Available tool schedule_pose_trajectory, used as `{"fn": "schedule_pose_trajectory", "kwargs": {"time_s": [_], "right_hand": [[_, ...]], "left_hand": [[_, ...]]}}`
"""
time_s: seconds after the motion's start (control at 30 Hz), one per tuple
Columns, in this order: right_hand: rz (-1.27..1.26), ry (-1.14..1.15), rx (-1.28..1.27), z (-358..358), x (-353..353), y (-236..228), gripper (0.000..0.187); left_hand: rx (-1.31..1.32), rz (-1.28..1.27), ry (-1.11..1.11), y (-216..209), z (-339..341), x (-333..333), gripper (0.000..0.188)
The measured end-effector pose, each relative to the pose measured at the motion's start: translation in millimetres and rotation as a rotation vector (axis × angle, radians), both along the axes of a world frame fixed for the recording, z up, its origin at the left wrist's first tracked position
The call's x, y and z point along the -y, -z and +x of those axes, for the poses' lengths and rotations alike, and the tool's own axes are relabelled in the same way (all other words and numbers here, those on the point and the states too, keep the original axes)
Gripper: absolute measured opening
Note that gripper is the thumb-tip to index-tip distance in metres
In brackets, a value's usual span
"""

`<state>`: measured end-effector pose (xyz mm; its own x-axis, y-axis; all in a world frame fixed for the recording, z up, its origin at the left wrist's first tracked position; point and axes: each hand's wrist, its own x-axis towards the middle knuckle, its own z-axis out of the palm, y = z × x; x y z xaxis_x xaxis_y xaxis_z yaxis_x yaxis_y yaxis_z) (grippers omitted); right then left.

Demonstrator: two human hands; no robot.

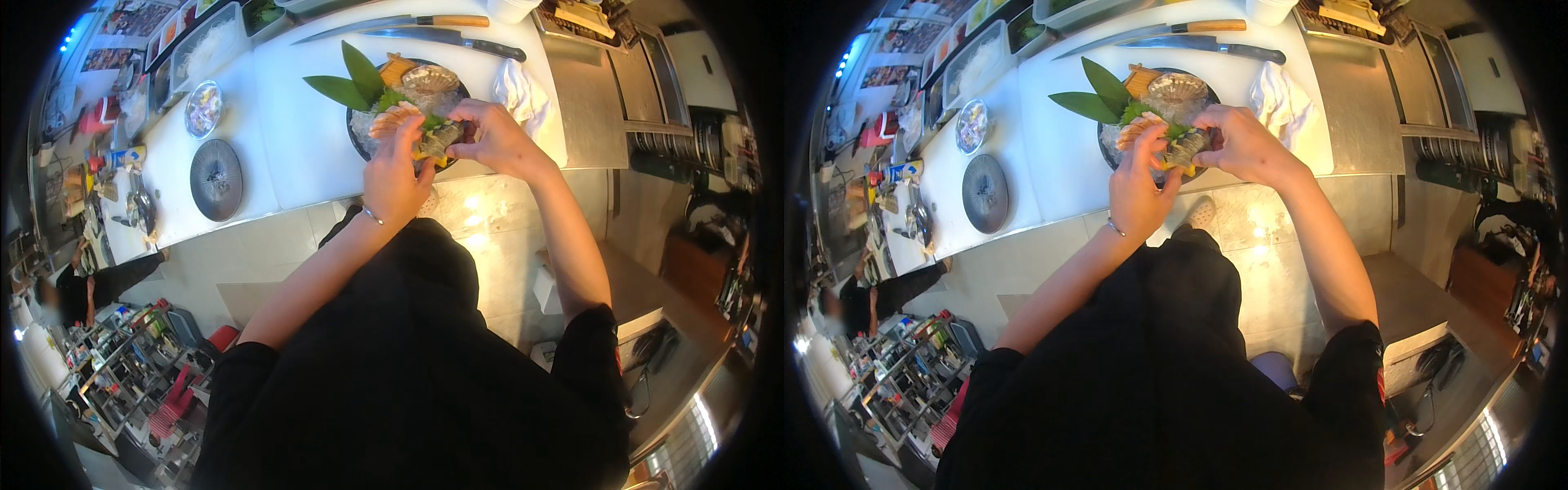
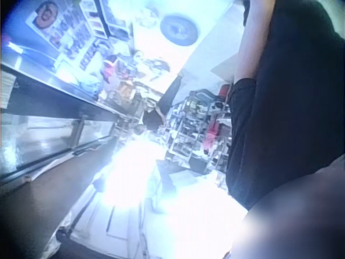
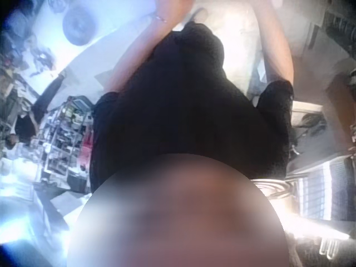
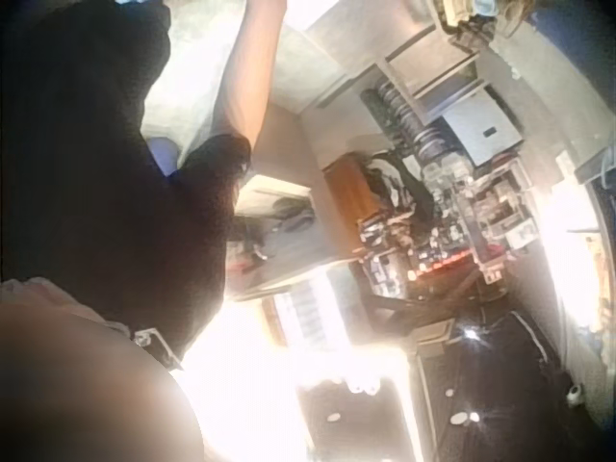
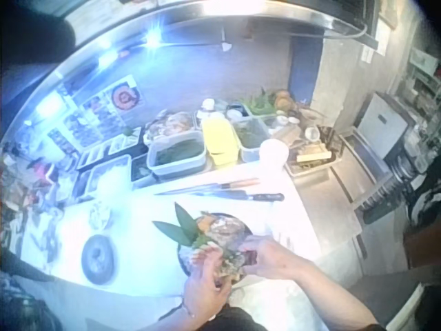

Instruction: The person assembles a sushi bowl by arranging green leaves, sliced fish, and garnishes on a bed of ice in a bowl. They handle each item by hand, placing them carefully to create a visually appealing presentation.

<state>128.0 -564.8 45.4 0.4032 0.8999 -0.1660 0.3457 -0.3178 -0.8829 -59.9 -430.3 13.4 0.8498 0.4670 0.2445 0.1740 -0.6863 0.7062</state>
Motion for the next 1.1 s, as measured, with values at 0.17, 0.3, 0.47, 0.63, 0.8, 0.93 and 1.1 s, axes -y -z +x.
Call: {"fn": "schedule_pose_trajectory", "kwargs": {"time_s": [0.17,0.3,0.47,0.63,0.8,0.93,1.1], "right_hand": [[0.083,0.049,0.049,-3,-3,-11,0.033],[0.096,0.039,0.107,-2,-6,1,0.030],[0.091,0.044,0.151,-3,-5,7,0.031],[0.158,0.112,0.124,-8,-1,4,0.037],[0.173,0.480,0.092,-31,19,-5,0.030],[0.130,0.510,0.168,-74,38,18,0.018],[0.148,0.526,0.300,-105,15,42,0.016]], "left_hand": [[0.060,-0.040,-0.032,-2,7,-8,0.071],[0.003,0.064,-0.050,-3,9,-8,0.068],[0.008,0.063,-0.078,4,10,-5,0.066],[0.031,0.057,-0.061,3,12,-7,0.064],[0.098,0.014,-0.095,-16,-10,-10,0.054],[0.049,0.134,0.046,-22,-23,-14,0.027],[0.063,0.190,0.100,-3,-10,-16,0.018]]}}
